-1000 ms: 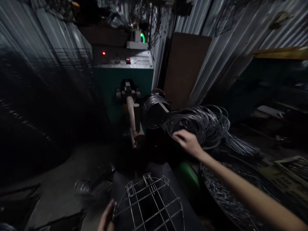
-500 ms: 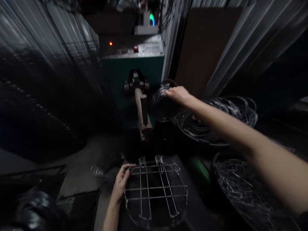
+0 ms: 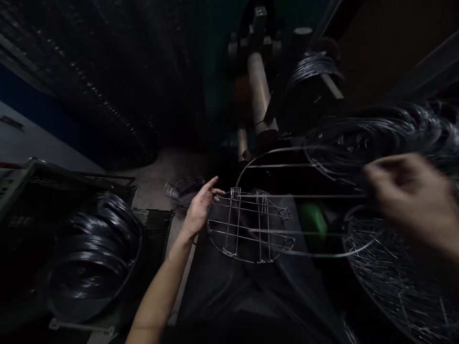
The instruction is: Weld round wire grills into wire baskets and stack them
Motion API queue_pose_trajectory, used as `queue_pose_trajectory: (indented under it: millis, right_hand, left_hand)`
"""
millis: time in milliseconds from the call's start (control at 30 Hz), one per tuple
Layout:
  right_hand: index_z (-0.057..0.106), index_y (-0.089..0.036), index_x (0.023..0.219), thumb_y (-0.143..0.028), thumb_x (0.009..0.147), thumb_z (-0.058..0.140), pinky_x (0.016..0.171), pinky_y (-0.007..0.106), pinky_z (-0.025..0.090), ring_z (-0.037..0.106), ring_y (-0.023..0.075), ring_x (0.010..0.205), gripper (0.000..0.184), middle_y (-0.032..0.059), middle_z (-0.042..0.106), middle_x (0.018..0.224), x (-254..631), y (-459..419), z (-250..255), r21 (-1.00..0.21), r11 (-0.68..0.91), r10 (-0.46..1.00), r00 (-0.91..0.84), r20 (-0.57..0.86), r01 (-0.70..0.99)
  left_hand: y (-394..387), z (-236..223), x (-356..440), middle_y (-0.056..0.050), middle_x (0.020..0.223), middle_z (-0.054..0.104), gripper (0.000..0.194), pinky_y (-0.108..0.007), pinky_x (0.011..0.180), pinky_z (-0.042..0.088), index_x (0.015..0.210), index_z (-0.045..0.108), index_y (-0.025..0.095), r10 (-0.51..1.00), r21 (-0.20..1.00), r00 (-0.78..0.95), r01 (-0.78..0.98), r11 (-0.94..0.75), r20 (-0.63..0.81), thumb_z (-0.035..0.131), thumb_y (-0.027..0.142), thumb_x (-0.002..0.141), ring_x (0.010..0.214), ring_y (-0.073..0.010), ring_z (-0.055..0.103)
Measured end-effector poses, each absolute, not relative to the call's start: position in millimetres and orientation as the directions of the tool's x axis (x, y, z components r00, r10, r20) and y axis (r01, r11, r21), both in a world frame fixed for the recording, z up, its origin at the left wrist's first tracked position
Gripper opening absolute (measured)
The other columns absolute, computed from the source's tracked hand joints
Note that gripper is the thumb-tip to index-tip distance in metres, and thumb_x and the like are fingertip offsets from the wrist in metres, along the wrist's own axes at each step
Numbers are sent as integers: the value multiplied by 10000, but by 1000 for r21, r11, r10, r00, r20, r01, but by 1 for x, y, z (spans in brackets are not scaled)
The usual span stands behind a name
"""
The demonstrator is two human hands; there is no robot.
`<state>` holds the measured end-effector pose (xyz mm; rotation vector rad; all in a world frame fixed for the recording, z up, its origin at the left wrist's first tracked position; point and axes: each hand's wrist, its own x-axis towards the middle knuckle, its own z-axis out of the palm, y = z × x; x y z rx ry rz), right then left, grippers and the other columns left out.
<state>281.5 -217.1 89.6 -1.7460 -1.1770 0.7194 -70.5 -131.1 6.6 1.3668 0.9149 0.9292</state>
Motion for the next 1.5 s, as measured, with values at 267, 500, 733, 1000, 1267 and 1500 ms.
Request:
queue_pose_trajectory:
  millis: [267, 500, 733, 1000, 1267, 1500]
  right_hand:
    - [546, -224, 874, -421, 806, 478, 654, 364, 467, 590, 213, 673, 220, 60, 638, 784, 197, -230, 1, -696, -379, 844, 536, 10, 610]
    - [593, -214, 898, -386, 859, 390, 775, 412, 472, 602, 249, 805, 269, 88, 630, 864, 196, -237, -7, -592, -296, 888, 444, 118, 750]
    - [654, -197, 1101, -389, 854, 436, 778, 388, 495, 602, 221, 782, 381, 83, 615, 896, 201, -255, -10, -620, -347, 893, 449, 11, 704]
    - [571, -204, 1300, -424, 870, 499, 961, 389, 447, 605, 232, 1031, 488, 73, 640, 1193, 205, -273, -27, -831, -428, 850, 471, -236, 355]
    - [548, -156, 1318, -449, 876, 494, 745, 353, 528, 626, 182, 690, 533, 29, 682, 730, 204, -270, -20, -920, -370, 841, 467, -272, 132]
    - [663, -234, 1166, -393, 894, 509, 883, 347, 499, 645, 197, 956, 350, 39, 711, 999, 265, -236, -15, -843, -198, 963, 258, -73, 501]
  left_hand:
    - [-128, 1, -80, -27, 878, 699, 421, -261, 759, 502, 1240, 591, 181, 960, 933, 272, 358, -34, -70, 581, 360, 860, 795, -152, 640]
    - [-133, -15, -77, -47, 1182, 665, 330, -367, 987, 482, 1184, 640, 208, 960, 814, 279, 559, -157, -6, 517, 329, 903, 1081, -222, 635]
    - [-141, -25, -77, -38, 1196, 658, 338, -359, 979, 494, 1209, 623, 222, 955, 794, 290, 564, -225, 64, 523, 334, 906, 1085, -216, 635]
    - [-143, -54, -72, -36, 814, 702, 457, -252, 717, 529, 1263, 584, 178, 977, 914, 195, 405, -2, -84, 483, 441, 903, 656, -123, 621]
    - [-150, -44, -58, 55, 547, 491, 689, -115, 348, 322, 1359, 472, 221, 928, 944, 172, 58, 325, -330, 611, 562, 776, 437, -67, 416]
    - [-142, -57, -53, 44, 540, 506, 831, -169, 374, 388, 1344, 491, 224, 926, 932, 135, 141, 334, -353, 619, 695, 672, 465, -106, 459]
